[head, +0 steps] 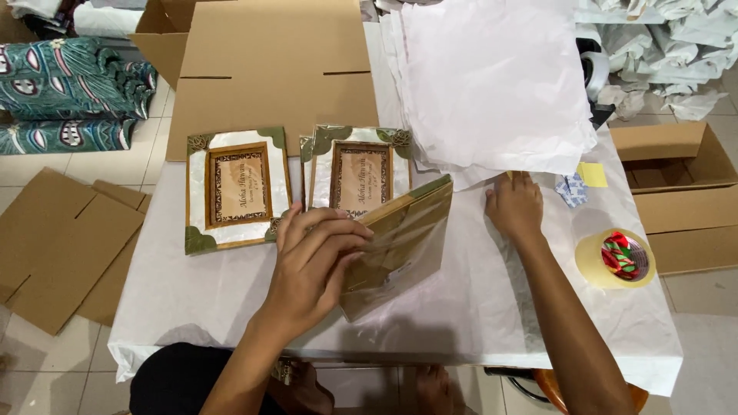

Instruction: The person puts decorative frames into plastic bags, folds the bags over, and secures them with tape.

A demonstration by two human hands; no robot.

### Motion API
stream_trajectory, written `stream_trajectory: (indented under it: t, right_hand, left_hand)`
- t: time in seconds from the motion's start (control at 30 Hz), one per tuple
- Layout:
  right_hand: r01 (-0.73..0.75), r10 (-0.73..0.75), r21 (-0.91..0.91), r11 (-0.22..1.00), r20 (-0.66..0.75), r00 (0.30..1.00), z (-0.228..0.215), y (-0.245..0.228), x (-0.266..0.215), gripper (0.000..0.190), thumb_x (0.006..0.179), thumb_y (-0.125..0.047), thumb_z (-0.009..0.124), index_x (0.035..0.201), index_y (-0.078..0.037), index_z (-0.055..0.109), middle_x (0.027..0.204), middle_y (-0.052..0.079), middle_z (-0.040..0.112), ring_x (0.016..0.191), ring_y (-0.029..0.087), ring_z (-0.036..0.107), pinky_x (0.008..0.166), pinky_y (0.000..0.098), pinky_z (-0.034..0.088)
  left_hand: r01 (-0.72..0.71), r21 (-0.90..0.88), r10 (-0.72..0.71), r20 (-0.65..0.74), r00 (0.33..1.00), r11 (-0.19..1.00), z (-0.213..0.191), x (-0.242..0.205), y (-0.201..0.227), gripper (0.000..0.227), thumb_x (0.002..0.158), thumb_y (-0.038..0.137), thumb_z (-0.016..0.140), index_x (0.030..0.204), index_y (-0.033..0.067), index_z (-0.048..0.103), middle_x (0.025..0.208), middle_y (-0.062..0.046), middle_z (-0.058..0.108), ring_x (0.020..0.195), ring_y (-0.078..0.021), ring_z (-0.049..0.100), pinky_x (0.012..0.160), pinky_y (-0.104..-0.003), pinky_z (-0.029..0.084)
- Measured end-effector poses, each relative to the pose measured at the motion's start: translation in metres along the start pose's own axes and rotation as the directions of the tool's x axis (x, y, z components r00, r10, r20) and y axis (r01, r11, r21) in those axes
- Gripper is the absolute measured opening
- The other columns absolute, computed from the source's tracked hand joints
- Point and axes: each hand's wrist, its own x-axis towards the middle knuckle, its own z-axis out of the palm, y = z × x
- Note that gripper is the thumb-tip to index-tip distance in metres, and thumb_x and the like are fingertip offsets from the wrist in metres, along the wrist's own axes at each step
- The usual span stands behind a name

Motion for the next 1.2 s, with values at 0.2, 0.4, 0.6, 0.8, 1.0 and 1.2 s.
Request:
stream_trajectory:
  t: [0.2,0.4,0.6,0.8,1.0,1.2]
  right_hand:
    - [-0.091,0.094,-0.043,0.995,0.083,0.992,-0.043,-0.054,-0.047,0.045,0.109,-0.029,0.045,0.145,-0.004,0.059,0.148,0.025,0.059,0.148,0.035,0.046,0.128,0.0521,0.001]
    - [-0.022,-0.073,-0.275,0.961,-0.331,0.941,0.016,-0.028,-0.058,0.022,0.099,-0.026,0.071,0.116,-0.012,0.067,0.092,0.006,0.074,0.107,0.025,0.073,0.129,0.0494,0.020]
    - [0.071,-0.161,-0.218,0.973,-0.429,0.889,-0.008,-0.034,-0.056,0.002,0.097,-0.016,0.072,0.096,-0.014,0.072,0.077,0.002,0.069,0.089,0.023,0.074,0.119,0.0467,0.037]
    - [0.083,0.060,0.404,0.911,-0.329,0.942,-0.111,-0.096,-0.065,0.017,0.093,0.004,0.067,0.109,-0.001,0.067,0.090,0.020,0.073,0.090,0.042,0.074,0.084,0.0544,0.054]
    - [0.207,0.105,0.817,0.538,-0.309,0.945,-0.148,-0.121,-0.058,0.017,0.096,0.005,0.071,0.109,-0.004,0.064,0.091,0.010,0.063,0.090,0.024,0.069,0.092,0.0404,0.058]
    - [0.348,-0.040,0.856,0.382,-0.361,0.932,-0.199,-0.173,-0.069,0.020,0.094,0.003,0.075,0.111,-0.001,0.065,0.099,0.011,0.067,0.098,0.021,0.069,0.099,0.0412,0.056]
  left_hand:
    - [0.068,-0.112,-0.069,-0.007,0.998,0.991,0.004,0.006,-0.016,0.009,0.092,0.011,0.071,0.100,0.0117,0.076,0.107,-0.002,0.076,0.119,-0.0300,0.060,0.118,-0.061,0.024]
    - [0.116,-0.179,-0.117,0.008,0.993,0.977,0.000,0.016,-0.034,0.010,0.091,0.005,0.071,0.099,0.0100,0.074,0.104,-0.006,0.075,0.117,-0.0328,0.059,0.116,-0.063,0.029]
    - [0.156,-0.224,-0.161,-0.004,0.987,0.962,0.005,0.012,-0.043,0.009,0.092,0.005,0.071,0.101,0.0093,0.073,0.106,-0.007,0.075,0.118,-0.0344,0.060,0.112,-0.061,0.035]
    - [0.117,-0.271,-0.123,-0.005,0.992,0.955,0.009,0.010,-0.046,0.008,0.094,0.007,0.069,0.101,0.0097,0.071,0.107,-0.008,0.075,0.119,-0.0365,0.061,0.108,-0.058,0.040]
    - [0.143,-0.292,-0.150,0.002,0.989,0.945,0.005,0.012,-0.034,0.007,0.095,0.007,0.067,0.100,0.0089,0.070,0.109,-0.011,0.075,0.121,-0.0397,0.060,0.107,-0.060,0.040]
    - [0.076,-0.323,-0.086,-0.016,0.996,0.943,0.000,0.015,-0.017,0.006,0.096,0.006,0.066,0.098,0.0066,0.070,0.107,-0.013,0.075,0.118,-0.0441,0.062,0.102,-0.061,0.046]
